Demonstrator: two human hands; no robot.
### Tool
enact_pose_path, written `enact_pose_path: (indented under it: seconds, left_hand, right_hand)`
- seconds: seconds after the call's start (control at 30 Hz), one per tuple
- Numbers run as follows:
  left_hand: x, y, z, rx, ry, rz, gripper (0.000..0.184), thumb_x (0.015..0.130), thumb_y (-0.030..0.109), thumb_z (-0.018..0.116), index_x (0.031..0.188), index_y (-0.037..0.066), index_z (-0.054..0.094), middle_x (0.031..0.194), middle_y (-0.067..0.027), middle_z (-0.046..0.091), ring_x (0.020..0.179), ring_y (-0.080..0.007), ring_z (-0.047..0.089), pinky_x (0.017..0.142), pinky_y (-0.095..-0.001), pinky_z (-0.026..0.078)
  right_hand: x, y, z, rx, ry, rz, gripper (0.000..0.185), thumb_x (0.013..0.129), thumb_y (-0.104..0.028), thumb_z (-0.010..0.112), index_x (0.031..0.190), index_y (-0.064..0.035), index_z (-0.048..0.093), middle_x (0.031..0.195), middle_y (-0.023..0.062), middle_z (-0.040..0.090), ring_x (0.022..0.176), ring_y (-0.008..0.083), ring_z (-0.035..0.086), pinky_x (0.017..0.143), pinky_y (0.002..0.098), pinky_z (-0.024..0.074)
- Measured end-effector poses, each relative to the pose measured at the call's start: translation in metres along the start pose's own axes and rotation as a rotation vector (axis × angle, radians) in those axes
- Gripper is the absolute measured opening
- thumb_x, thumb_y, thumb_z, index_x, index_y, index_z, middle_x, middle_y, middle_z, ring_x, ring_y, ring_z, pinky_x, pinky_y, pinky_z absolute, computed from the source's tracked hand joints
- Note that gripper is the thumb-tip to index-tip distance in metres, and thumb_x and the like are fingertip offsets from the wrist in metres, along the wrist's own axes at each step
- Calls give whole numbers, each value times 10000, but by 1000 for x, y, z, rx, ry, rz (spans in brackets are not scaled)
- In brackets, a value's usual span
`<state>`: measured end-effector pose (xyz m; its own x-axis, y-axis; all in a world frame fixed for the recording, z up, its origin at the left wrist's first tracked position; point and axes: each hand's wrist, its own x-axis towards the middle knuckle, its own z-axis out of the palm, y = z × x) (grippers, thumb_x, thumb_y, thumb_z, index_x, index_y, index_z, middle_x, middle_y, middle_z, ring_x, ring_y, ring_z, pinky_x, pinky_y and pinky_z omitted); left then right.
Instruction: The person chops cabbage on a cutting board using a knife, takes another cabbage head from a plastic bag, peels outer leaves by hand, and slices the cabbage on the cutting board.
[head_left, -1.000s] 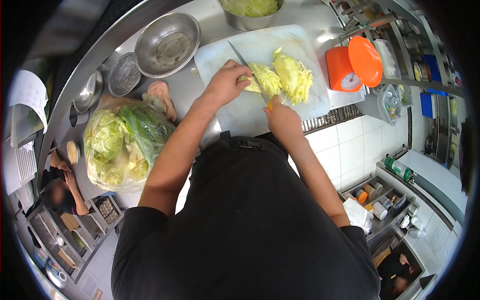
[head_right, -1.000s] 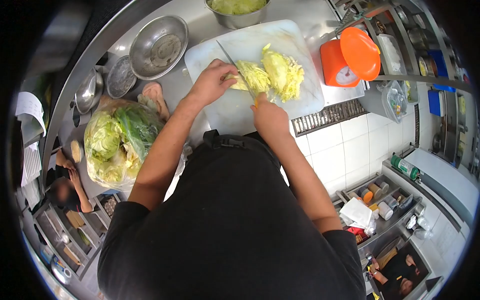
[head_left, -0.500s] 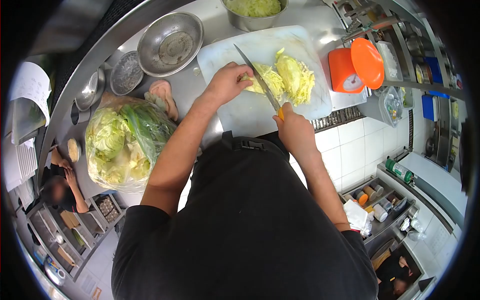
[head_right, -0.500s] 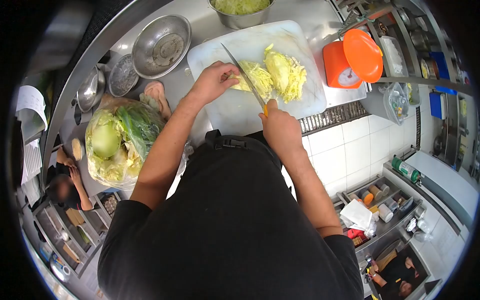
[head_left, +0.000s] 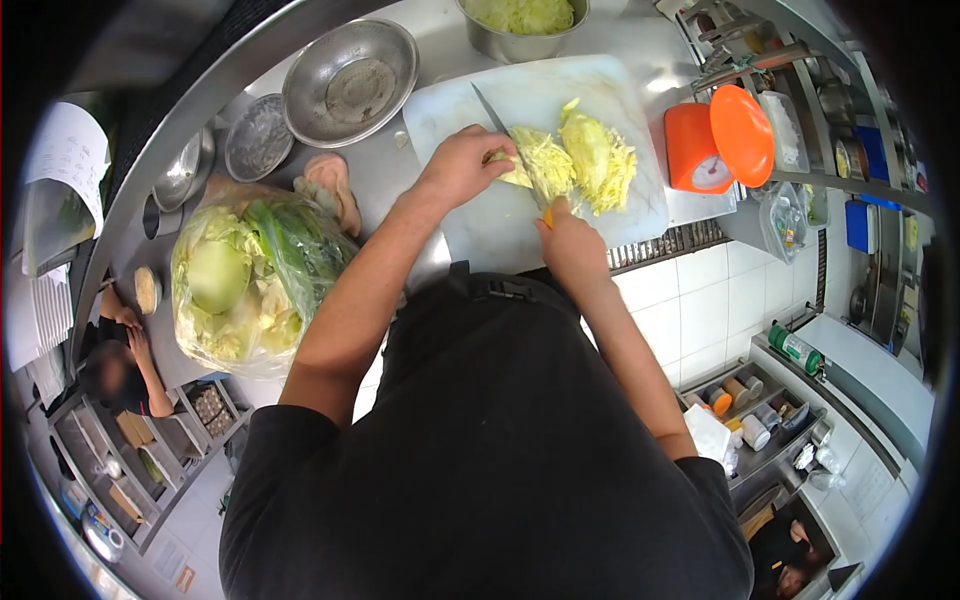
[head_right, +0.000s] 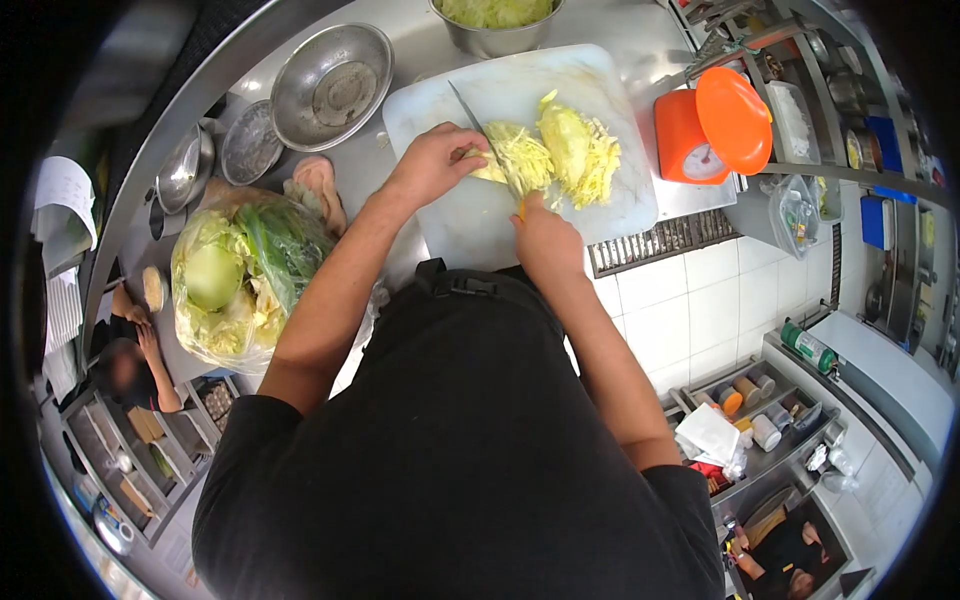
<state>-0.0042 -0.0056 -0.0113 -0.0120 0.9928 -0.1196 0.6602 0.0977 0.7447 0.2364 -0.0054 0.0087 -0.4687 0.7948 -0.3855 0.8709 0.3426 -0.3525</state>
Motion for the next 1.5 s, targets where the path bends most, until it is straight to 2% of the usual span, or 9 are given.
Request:
enact_pose_path:
  seconds: [0.1,0.27,0.47,0.77,0.87,1.07,1.2,1.37,1.5]
  left_hand:
    - [-4,-5,-1,-1,41,42,209,975,145,755,1182,117,763,1083,-114,687,907,-250,696,868,-363,580]
    - [-8,-6,-4,-10,7,69,239,987,93,703,1219,117,759,1158,-129,712,951,-265,718,900,-368,588]
    - [-5,-3,3,-6,23,3,253,963,60,718,1213,92,739,1117,-131,711,964,-270,721,900,-377,590]
    - [-4,-3,1,-24,0,16,218,955,67,738,1172,56,717,1078,-121,702,972,-259,723,899,-374,591]
    - [-3,-3,2,-30,-5,-11,211,958,78,742,1164,52,710,1077,-121,703,969,-253,719,897,-373,591]
    - [-6,-2,4,-23,34,-18,202,968,90,743,1159,38,702,1049,-124,695,948,-258,710,879,-368,583]
    - [-8,0,4,-40,39,-29,191,965,95,747,1142,34,706,1039,-122,690,937,-256,708,863,-372,578]
    - [-7,-4,7,-38,51,-22,180,960,95,751,1127,40,714,1027,-116,698,920,-252,713,856,-369,581]
    - [-10,-2,6,-59,44,-55,174,956,87,755,1118,41,711,1021,-111,707,905,-243,714,847,-365,585]
  right_hand:
    - [24,-2,9,33,12,-16,337,1055,-311,646,1168,-15,532,868,259,752,843,473,746,761,567,584]
    - [8,-3,-28,7,16,-54,338,1058,-307,641,1177,-7,537,866,263,750,853,475,745,777,570,582]
    - [-32,-12,-62,-64,-54,-15,336,1064,-320,636,1144,-13,526,833,252,746,815,453,751,717,547,591]
    - [19,-13,6,-52,-16,-11,333,1071,-318,625,1163,-14,522,848,243,753,817,439,760,725,532,601]
    - [22,-9,-11,-7,-12,-63,346,1058,-298,637,1190,4,529,865,271,745,846,499,728,766,586,570]
    - [-20,-21,-59,-42,-21,-38,322,1061,-288,639,1143,2,522,829,258,743,816,472,745,730,559,588]
    - [-25,-18,-53,-37,-50,-19,321,1060,-286,638,1147,-1,519,826,257,742,815,479,743,735,563,587]
    - [16,-10,7,-19,-16,-14,323,1057,-289,644,1167,-10,526,868,259,752,849,473,749,757,560,590]
    - [23,-15,-7,-8,-3,-66,328,1057,-295,648,1173,-12,527,875,262,750,852,475,745,756,565,583]
